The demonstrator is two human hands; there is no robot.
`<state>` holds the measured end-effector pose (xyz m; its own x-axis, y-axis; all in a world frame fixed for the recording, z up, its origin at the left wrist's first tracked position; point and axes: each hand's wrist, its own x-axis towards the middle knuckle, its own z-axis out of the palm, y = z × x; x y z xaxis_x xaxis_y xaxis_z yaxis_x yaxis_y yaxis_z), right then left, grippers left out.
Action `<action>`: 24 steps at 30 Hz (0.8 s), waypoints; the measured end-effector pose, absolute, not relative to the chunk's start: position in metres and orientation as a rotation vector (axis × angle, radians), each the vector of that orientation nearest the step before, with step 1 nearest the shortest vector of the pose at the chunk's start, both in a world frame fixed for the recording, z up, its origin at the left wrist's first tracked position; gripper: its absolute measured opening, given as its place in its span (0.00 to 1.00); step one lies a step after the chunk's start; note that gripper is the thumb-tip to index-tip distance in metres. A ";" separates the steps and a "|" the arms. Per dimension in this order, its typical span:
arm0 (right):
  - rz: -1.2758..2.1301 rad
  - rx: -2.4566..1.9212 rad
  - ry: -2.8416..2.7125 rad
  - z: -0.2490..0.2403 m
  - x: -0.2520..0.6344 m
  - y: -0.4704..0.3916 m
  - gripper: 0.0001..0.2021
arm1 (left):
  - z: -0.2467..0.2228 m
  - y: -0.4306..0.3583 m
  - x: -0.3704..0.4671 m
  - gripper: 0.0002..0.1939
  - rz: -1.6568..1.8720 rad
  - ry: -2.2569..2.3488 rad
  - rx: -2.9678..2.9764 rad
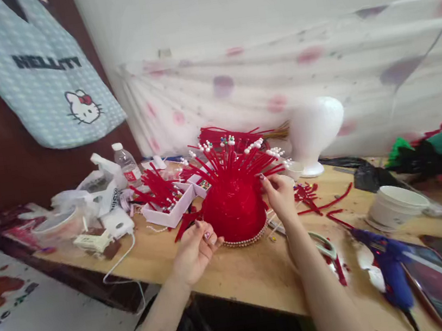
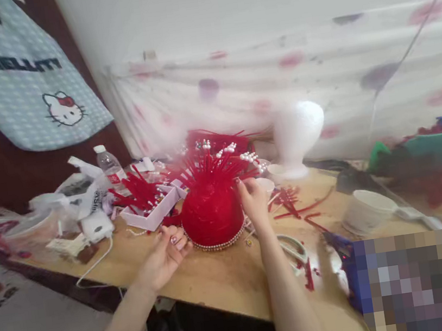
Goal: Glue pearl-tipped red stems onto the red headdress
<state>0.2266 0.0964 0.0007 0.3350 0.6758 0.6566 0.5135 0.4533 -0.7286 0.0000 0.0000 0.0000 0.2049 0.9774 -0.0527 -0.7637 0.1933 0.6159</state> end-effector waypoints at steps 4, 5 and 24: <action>0.158 -1.190 -1.307 -0.002 0.228 0.099 0.19 | -0.005 0.000 -0.001 0.22 1.253 0.558 0.513; 0.166 -1.190 -1.305 -0.002 0.228 0.099 0.20 | -0.006 0.000 -0.001 0.20 1.232 0.569 0.501; 0.229 -1.175 -1.291 -0.003 0.228 0.097 0.16 | -0.002 -0.008 0.008 0.18 1.253 0.628 0.703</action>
<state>0.2279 0.0970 -0.0031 0.3406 0.7094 0.6171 0.4540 0.4506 -0.7686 0.0083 -0.0082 -0.0018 0.2035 0.9781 -0.0430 -0.6200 0.1627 0.7675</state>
